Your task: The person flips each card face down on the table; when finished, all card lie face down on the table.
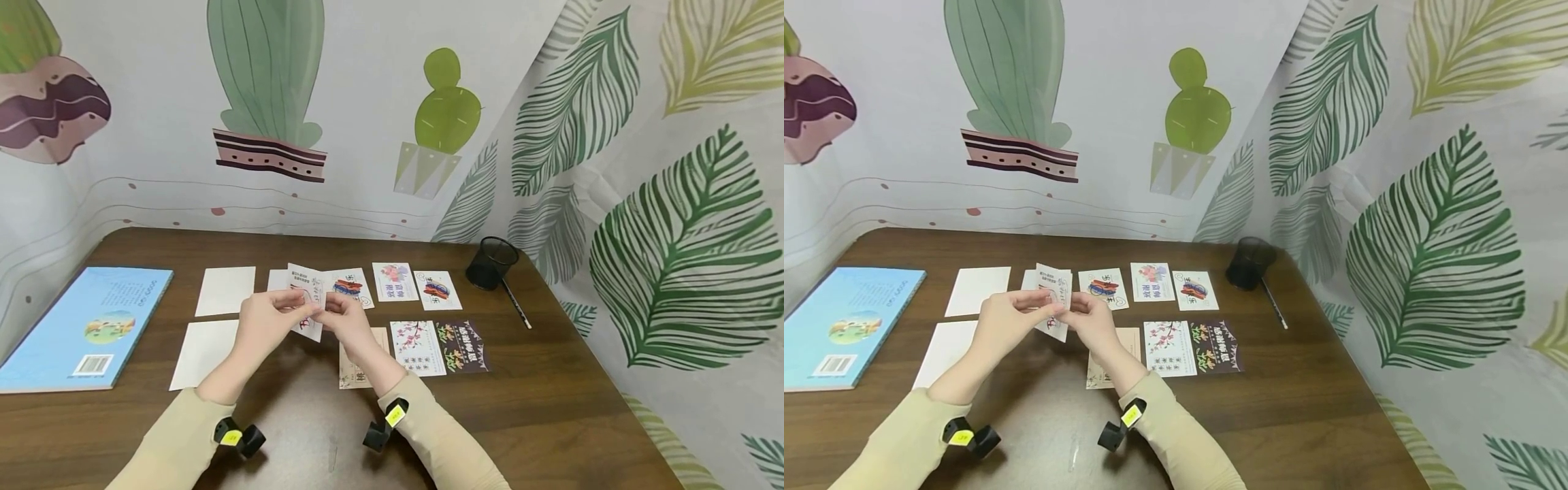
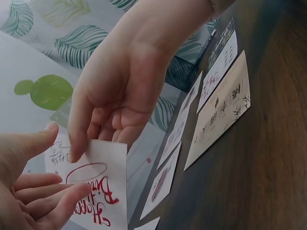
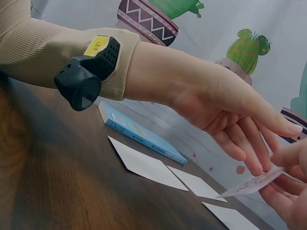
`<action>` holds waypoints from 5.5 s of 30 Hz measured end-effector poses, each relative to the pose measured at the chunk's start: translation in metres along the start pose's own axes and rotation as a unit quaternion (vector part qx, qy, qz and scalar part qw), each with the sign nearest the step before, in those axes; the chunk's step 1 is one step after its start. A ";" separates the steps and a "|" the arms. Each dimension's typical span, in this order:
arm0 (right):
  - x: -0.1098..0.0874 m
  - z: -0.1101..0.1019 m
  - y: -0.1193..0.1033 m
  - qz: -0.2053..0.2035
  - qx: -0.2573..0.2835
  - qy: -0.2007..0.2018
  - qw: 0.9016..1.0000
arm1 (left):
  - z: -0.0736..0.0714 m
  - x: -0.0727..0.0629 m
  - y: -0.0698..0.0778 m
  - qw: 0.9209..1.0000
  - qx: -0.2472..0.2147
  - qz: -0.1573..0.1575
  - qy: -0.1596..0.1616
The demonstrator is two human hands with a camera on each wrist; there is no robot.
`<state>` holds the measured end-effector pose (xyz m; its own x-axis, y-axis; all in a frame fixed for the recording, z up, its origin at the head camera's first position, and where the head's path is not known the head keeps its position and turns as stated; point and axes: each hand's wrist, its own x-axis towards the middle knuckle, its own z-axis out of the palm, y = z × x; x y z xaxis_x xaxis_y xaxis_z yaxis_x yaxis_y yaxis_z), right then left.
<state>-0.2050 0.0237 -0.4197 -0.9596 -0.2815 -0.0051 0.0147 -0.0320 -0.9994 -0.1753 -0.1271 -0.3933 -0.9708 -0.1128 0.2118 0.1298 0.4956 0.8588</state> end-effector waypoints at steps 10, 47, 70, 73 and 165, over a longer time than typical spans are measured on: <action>-0.006 0.005 -0.006 -0.029 -0.003 -0.081 0.996 | -0.002 -0.003 0.008 0.999 0.025 -0.002 0.038; 0.028 -0.020 0.019 0.079 -0.104 -0.031 0.991 | -0.040 0.025 -0.060 0.954 0.000 -0.144 -0.264; 0.027 -0.007 0.027 0.107 -0.262 -0.013 0.959 | -0.034 0.021 -0.063 0.948 0.212 -0.135 -0.193; 0.028 -0.006 0.027 0.106 -0.268 -0.013 0.957 | -0.034 0.021 -0.064 0.949 0.214 -0.131 -0.194; 0.071 -0.114 0.019 0.070 -0.020 -0.056 0.996 | 0.087 0.120 -0.033 0.949 0.106 0.155 -0.254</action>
<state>-0.3051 0.1125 -0.4431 -0.9117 -0.3849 -0.1437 0.1335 0.0533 -0.9896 -0.3136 -0.0824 -0.4364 -0.8713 0.4701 0.1409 0.4343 0.6050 0.6673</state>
